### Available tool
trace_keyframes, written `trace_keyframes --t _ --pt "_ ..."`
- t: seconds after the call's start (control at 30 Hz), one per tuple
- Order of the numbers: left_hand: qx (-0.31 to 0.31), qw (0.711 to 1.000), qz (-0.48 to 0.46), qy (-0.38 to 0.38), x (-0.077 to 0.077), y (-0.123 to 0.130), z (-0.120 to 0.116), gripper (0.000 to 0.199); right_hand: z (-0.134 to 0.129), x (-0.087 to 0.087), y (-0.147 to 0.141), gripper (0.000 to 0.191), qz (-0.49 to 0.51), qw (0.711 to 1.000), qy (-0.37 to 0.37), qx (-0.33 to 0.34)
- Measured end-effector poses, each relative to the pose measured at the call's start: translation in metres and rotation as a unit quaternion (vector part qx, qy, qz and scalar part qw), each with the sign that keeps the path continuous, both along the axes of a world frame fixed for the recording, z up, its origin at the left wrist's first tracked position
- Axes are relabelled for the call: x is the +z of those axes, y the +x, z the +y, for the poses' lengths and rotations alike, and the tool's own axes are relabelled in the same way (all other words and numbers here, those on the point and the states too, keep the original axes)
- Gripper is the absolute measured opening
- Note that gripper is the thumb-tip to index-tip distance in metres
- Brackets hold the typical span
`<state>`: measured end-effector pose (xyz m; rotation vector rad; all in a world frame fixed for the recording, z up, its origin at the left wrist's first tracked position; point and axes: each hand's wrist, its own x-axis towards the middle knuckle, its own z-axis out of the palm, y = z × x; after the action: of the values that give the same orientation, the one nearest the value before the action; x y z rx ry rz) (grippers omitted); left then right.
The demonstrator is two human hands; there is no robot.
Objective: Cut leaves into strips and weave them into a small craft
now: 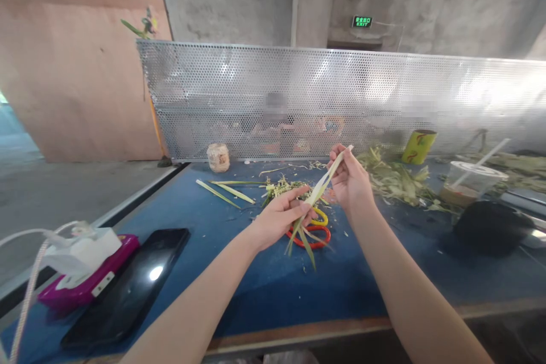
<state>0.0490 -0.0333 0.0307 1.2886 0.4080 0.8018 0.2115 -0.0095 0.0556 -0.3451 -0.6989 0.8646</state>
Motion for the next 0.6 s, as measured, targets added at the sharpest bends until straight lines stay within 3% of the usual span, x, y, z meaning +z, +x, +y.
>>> trace_keyframes --t 0.27,0.47,0.6 --pt "-0.005 0.995 0.055 0.088 -0.004 -0.002 0.004 0.056 0.000 0.006 0.008 0.017 0.072 0.996 -0.043 -0.001" --pt "0.008 0.978 0.129 0.164 -0.006 -0.001 0.006 0.061 0.001 0.006 0.014 0.029 0.116 0.981 -0.037 0.151" --pt "0.023 0.969 0.168 0.182 -0.012 -0.001 0.009 0.062 0.001 0.008 0.017 0.032 0.127 0.980 -0.020 0.154"
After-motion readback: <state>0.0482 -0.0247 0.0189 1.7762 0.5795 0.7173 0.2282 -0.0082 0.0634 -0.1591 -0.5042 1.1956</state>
